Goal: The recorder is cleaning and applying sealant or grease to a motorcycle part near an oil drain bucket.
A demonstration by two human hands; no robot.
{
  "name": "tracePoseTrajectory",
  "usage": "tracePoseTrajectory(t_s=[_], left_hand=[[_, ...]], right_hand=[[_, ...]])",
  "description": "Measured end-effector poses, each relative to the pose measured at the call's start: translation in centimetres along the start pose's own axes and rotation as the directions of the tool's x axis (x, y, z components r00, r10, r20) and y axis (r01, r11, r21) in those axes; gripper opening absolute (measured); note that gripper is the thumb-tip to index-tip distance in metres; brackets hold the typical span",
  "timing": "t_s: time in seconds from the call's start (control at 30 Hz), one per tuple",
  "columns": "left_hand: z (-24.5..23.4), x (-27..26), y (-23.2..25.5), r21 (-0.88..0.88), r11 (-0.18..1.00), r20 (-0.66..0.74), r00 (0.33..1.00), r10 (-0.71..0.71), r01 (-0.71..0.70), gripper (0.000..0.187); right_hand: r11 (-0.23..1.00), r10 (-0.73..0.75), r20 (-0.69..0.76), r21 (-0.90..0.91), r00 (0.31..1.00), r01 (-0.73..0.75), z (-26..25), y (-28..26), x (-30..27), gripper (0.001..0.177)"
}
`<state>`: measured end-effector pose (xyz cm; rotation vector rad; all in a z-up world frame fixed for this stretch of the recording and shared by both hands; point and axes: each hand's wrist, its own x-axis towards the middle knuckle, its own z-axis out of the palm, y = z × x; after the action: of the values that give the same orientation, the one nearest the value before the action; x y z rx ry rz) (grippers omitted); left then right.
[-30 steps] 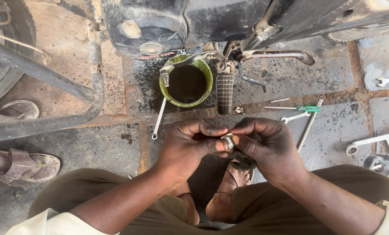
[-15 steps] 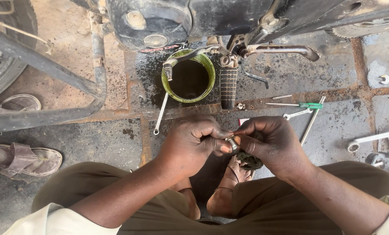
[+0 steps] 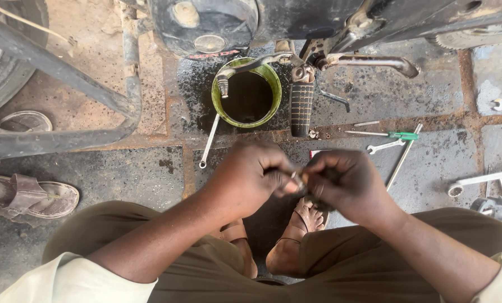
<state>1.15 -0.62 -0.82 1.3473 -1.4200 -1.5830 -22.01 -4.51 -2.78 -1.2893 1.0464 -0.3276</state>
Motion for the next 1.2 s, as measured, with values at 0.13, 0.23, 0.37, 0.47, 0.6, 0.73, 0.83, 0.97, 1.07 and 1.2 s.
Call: tracePoseTrajectory(t_s=[0.13,0.23,0.37,0.47,0.6,0.73,0.83,0.97,1.07,1.2], left_hand=[[0.7,-0.1,1.0,-0.285,0.946,-0.158,0.981,0.11,-0.152,0.038],[1.8,-0.1,-0.8,-0.213,0.932,-0.251,0.938,0.237,-0.293,0.035],[2.2,-1.0,-0.1,0.087,0.934,-0.28,0.891,0.357,-0.346,0.032],[2.6,-1.2,0.1,0.288,0.899,-0.266,0.874,0.406,-0.33,0.039],[3.1,-1.4,0.1,0.21,0.932,-0.223,0.914,0.339,-0.295,0.04],[3.1,-1.5,-0.2,0.295,0.9,-0.165,0.91,0.38,-0.322,0.043],[3.5,-1.5,-0.6,0.295,0.911,-0.117,0.935,0.335,-0.289,0.048],[2.8,-1.4,-0.5,0.439,0.847,-0.161,0.901,0.403,-0.3,0.047],[1.9,-0.9,1.1,0.184,0.935,-0.253,0.904,0.344,-0.304,0.038],[1.9,-0.6,0.4,-0.361,0.916,-0.258,0.962,0.085,-0.178,0.039]], right_hand=[[0.987,-0.157,-0.165,-0.018,0.974,0.157,0.0,-1.5,0.4,0.006],[0.971,-0.23,-0.214,0.012,0.949,0.238,0.5,-1.2,0.2,0.007],[0.974,-0.221,-0.242,-0.009,0.945,0.225,1.0,-0.5,-0.4,0.006],[0.974,-0.197,-0.246,0.064,0.949,0.219,1.0,-0.2,-0.4,0.004],[0.984,-0.132,-0.23,0.09,0.964,0.156,1.1,-0.3,-0.4,0.005],[0.991,-0.107,-0.188,0.065,0.976,0.121,1.0,-0.5,-0.3,0.005],[0.997,-0.069,-0.154,0.022,0.986,0.073,0.7,-0.7,-0.1,0.007],[0.997,-0.072,-0.148,-0.045,0.986,0.066,0.0,-0.5,0.0,0.012],[0.988,-0.143,-0.16,-0.081,0.977,0.132,-0.4,-1.8,0.5,0.014],[0.988,-0.152,-0.167,-0.012,0.974,0.152,0.2,-3.4,0.1,0.009]])
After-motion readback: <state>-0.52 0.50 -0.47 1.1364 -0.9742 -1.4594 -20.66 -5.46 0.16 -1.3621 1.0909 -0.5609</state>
